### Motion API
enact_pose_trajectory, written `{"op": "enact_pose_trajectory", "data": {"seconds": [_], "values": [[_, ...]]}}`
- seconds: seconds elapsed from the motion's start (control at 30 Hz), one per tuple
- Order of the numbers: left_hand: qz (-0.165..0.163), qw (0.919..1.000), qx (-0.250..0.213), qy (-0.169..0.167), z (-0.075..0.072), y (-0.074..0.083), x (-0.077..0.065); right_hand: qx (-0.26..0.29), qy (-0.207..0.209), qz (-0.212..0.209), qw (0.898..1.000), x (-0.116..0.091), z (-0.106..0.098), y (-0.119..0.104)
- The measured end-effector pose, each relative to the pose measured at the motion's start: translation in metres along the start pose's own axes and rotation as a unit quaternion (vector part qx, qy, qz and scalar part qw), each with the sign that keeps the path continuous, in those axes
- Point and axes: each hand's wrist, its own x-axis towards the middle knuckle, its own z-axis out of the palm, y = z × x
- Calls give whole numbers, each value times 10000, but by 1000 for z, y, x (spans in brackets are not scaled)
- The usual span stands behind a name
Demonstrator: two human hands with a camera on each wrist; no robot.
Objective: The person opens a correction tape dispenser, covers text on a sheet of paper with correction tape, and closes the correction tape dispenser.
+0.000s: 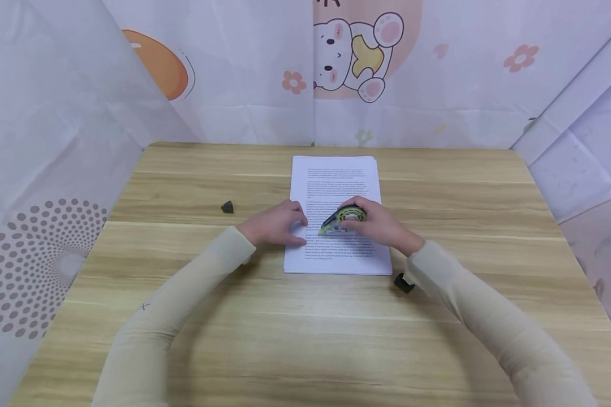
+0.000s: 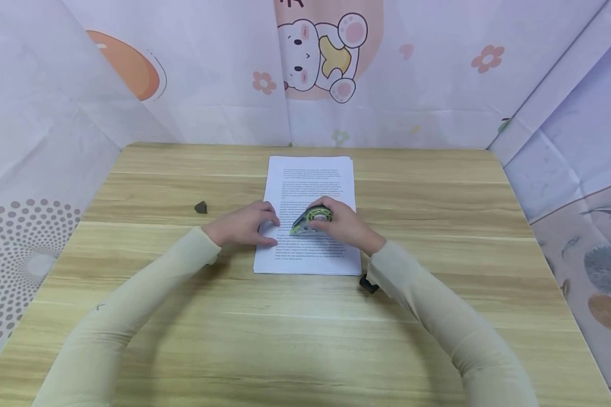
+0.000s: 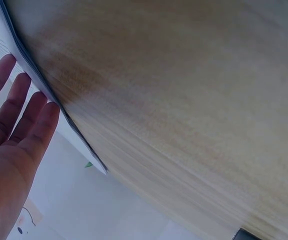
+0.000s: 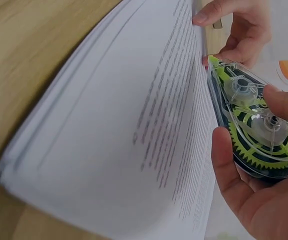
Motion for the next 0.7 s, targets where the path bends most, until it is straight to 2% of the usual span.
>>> {"op": "enact_pose_trajectory", "data": {"seconds": [0.27,0.43,0.7], "values": [[22,10000,-32,-28,-2,3,1,-167,28,-273,9995,2,7,-3],[21,10000,-50,0,-1,2,0,-355,112,-169,9992,0,3,0],[-30,9999,-96,6,-1,0,-1,-171,98,-123,9997,-5,-3,3]]}}
